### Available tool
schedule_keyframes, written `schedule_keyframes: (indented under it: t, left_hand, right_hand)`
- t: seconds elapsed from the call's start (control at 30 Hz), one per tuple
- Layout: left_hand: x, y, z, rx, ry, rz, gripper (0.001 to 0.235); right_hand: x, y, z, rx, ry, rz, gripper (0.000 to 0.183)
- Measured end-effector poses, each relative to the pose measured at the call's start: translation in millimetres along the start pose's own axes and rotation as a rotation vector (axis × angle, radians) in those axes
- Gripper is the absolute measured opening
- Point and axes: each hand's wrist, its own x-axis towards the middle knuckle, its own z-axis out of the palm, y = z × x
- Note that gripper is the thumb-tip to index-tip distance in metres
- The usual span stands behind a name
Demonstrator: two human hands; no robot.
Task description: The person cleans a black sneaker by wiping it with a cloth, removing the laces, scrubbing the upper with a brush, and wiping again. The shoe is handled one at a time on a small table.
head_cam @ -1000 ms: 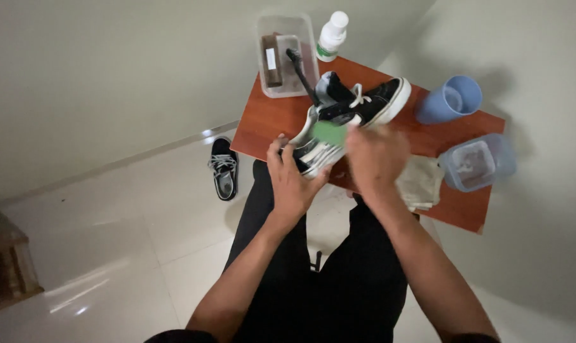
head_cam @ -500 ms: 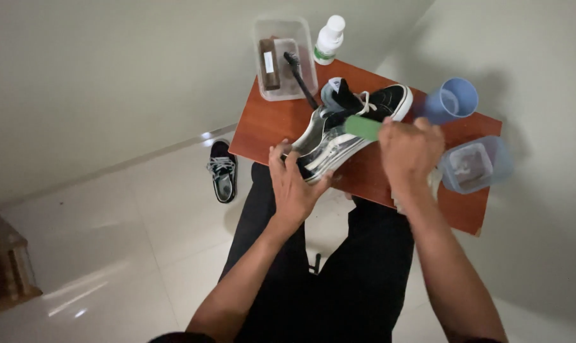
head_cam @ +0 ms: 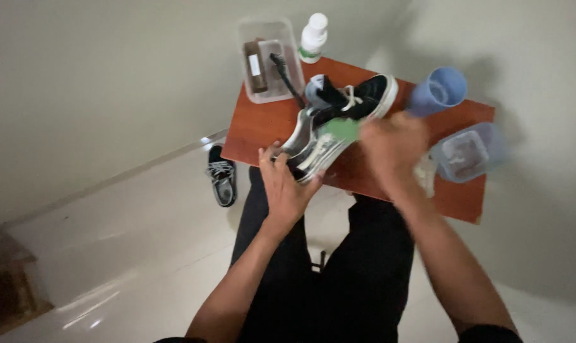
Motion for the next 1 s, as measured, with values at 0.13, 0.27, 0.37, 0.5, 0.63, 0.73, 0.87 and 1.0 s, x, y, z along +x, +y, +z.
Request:
schedule_keyframes:
  t: [0.13, 0.27, 0.37, 0.5, 0.63, 0.73, 0.87, 1.0]
  left_hand:
    - [0, 5, 2, 0.003, -0.010, 0.001, 0.078]
    - [-6, 5, 4, 0.019, -0.048, -0.002, 0.073]
    - [-4, -2, 3, -0.006, -0.103, -0.096, 0.077]
    - [-4, 10, -3, -0.078, -0.159, -0.169, 0.077]
    - [2, 8, 5, -0.140, -0.199, -0.254, 0.078]
    - [3, 9, 2, -0.149, -0.219, -0.250, 0.079]
    - [-12, -8, 10, -0.057, -0.211, -0.245, 0.082]
    - [-16, -15, 15, 0.051, -0.227, -0.209, 0.081]
  right_hand:
    - [-2, 17, 22, -0.031, -0.059, -0.006, 0.054]
    - [6, -37, 7, 0.080, 0.025, 0.056, 0.037]
    - [-5, -36, 13, 0.252, 0.051, 0.072, 0.047]
    - [-16, -2, 28, 0.127, 0.071, 0.182, 0.043]
    - [-17, -25, 16, 0.279, 0.062, 0.211, 0.040]
    - [-20, 5, 23, 0.242, 0.060, 0.178, 0.045]
    - [-21, -29, -13, 0.200, -0.021, 0.101, 0.042]
    - [-7, 18, -1, 0.099, -0.143, 0.099, 0.047]
